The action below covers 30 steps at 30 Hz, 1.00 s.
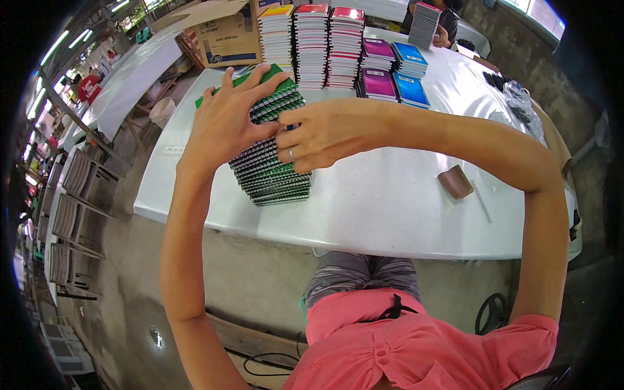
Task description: The person organizes a pile of notebook covers and inserts metal wire coils through the prepunched holes to assemble the notebooks.
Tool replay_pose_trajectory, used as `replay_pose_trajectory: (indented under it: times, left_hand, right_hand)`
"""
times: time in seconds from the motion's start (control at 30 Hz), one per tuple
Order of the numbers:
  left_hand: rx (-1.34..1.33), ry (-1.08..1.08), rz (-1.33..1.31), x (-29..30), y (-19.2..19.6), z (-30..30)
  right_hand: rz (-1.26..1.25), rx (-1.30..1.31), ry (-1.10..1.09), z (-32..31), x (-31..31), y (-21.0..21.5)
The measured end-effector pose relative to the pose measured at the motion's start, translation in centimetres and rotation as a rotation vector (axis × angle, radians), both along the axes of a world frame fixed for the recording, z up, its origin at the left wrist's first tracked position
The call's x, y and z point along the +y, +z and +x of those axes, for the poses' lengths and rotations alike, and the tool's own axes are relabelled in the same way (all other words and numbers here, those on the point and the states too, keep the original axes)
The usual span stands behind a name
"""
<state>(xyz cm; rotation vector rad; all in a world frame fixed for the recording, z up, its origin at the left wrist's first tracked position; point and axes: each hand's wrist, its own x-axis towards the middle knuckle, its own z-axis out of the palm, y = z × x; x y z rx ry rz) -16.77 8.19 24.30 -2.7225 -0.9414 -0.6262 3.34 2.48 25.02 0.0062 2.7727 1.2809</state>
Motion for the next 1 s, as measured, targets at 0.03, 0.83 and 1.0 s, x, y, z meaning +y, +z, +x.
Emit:
replay_pose_trajectory:
  times: [0.03, 0.83, 1.0]
  left_hand:
    - [-0.001, 0.0, 0.0, -0.1, 0.1, 0.0]
    - [-0.029, -0.014, -0.049, -0.4, 0.2, -0.2]
    - [-0.032, -0.028, -0.041, -0.2, 0.2, 0.0]
  right_hand:
    - [0.016, -0.009, 0.01, 0.1, 0.1, 0.0]
    - [0.176, 0.042, -0.145, 2.5, -1.9, -2.8]
    - [0.157, 0.078, -0.117, 2.9, -1.5, -4.0]
